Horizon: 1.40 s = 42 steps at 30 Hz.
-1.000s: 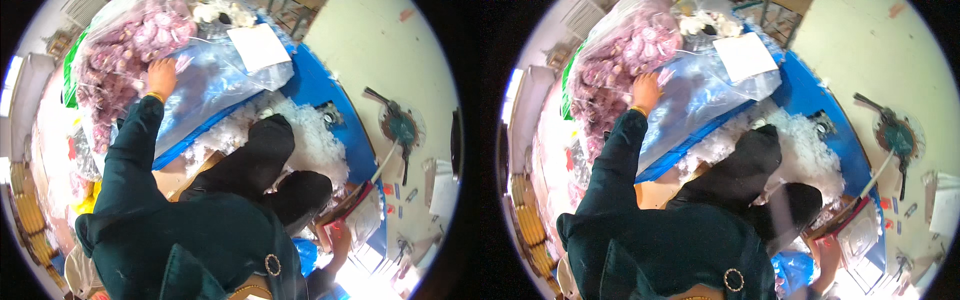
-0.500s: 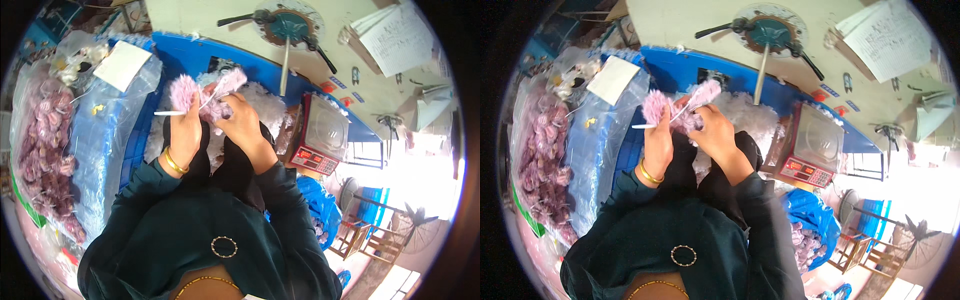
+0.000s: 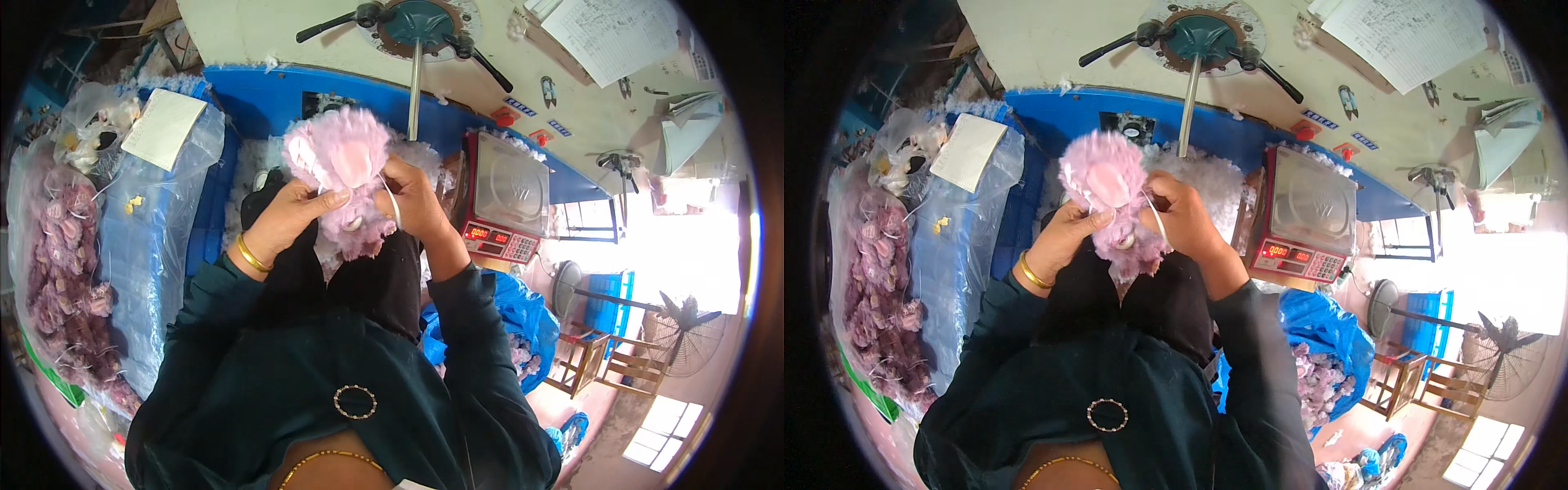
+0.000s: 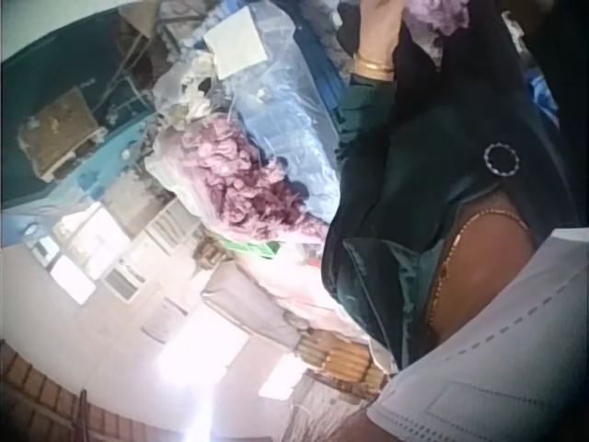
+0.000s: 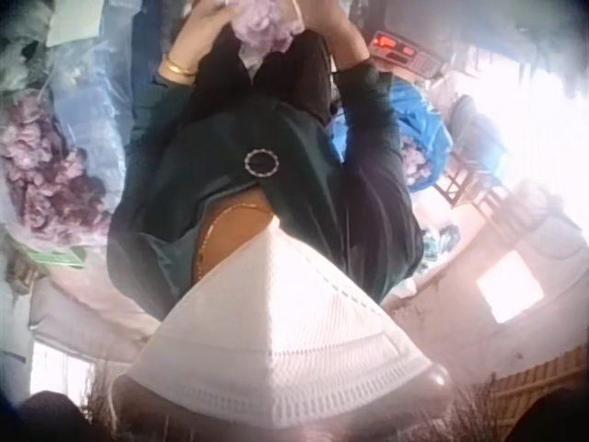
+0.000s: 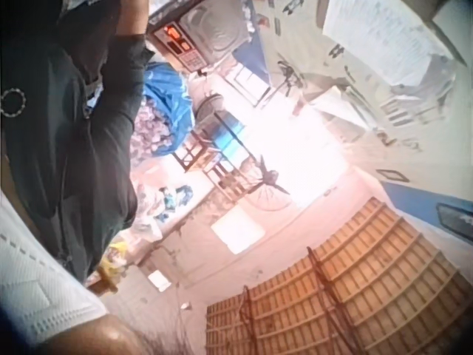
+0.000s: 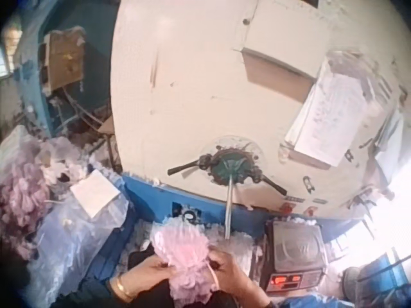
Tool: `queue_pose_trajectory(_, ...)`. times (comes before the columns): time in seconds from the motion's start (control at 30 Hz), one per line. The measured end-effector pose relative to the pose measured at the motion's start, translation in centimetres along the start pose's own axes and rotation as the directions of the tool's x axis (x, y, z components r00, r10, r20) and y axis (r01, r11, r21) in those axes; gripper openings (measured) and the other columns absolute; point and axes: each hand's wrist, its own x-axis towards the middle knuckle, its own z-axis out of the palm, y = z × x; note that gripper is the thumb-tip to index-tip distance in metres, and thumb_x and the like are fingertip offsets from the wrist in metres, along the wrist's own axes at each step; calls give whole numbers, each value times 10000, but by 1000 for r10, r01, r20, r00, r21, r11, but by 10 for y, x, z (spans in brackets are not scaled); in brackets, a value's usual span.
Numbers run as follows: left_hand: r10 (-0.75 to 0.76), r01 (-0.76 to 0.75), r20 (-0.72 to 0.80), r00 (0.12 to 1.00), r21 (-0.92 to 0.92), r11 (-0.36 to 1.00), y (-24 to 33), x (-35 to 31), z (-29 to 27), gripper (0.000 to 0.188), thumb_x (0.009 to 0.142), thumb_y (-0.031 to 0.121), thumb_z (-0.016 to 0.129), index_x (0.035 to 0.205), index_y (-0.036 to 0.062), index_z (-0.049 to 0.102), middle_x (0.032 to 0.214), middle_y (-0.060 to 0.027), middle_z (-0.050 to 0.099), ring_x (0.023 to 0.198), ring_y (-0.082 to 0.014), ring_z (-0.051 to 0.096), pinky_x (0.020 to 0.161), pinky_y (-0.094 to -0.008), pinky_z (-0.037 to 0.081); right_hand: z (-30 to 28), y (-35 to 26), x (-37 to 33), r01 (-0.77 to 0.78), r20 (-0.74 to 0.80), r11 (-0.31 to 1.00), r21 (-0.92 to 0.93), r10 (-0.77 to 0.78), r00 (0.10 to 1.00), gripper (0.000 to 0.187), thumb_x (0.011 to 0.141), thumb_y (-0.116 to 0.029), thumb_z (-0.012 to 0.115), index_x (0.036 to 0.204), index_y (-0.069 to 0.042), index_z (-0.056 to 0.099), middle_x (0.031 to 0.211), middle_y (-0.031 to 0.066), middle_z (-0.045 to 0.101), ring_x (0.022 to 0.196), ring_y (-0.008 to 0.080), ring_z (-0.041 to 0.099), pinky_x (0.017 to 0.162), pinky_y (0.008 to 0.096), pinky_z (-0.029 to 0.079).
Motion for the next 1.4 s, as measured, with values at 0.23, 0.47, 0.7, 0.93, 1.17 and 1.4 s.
queue_pose_trajectory(0.23, -34, 53, 73, 997, -269, 962, 1, 3, 5, 326, 866, 69, 661, 1172, -7, 578, 1085, -46, 638, 975, -109, 602, 853, -256, 480, -9, -7, -15, 61, 66, 886, -459, -34, 997, 277, 707, -129, 664, 933, 14, 591, 765, 12, 554, 691, 90, 497, 597, 286, 430)
queue_pose_trajectory(0.47, 233, -257, 160, 959, 153, 954, 0, 8, 3, 283, 816, 15, 703, 1071, 1, 580, 1006, -26, 643, 955, -72, 581, 834, -246, 484, 19, -31, -24, -57, 136, 909, 413, 1, 991, 497, 742, -152, 741, 1186, -13, 565, 1034, 65, 656, 923, 160, 613, 837, 307, 484)
queue_pose_trajectory(0.7, -97, 104, 111, 989, -60, 993, 9, 3, 7, 257, 827, 64, 705, 1058, -4, 614, 1001, -39, 655, 909, -91, 611, 826, -260, 494, 13, -32, -26, -341, 181, 673, 657, 299, 937, 538, 727, -34, 720, 1224, 32, 525, 1102, 122, 641, 1015, 229, 620, 914, 347, 473)
queue_pose_trajectory(0.93, 3, 26, 145, 989, -202, 979, -4, 6, 13, 276, 807, 3, 678, 1079, 3, 629, 992, -43, 671, 898, -99, 621, 813, -259, 496, 3, -23, -36, -315, 137, 822, 474, 284, 949, 579, 688, -29, 721, 1233, 11, 531, 1124, 99, 631, 994, 214, 615, 911, 347, 472)
queue_pose_trajectory(1.17, 245, -238, -49, 968, 113, 965, 0, 49, 30, 215, 798, -36, 657, 1009, -2, 636, 943, -33, 668, 838, -78, 598, 746, -252, 487, -35, -40, -26, 44, -103, 979, -198, -66, 992, 394, 747, -24, 706, 1124, -18, 594, 1044, 108, 652, 964, 195, 623, 811, 304, 503)
queue_pose_trajectory(1.4, 309, -312, -107, 945, -15, 950, -9, 115, 25, 162, 821, -37, 640, 980, -3, 634, 905, -11, 653, 781, -62, 558, 708, -226, 463, -53, -28, 15, 37, -291, 986, -161, -84, 953, 319, 745, -91, 734, 1011, 33, 607, 823, 97, 660, 785, 172, 653, 684, 306, 512)
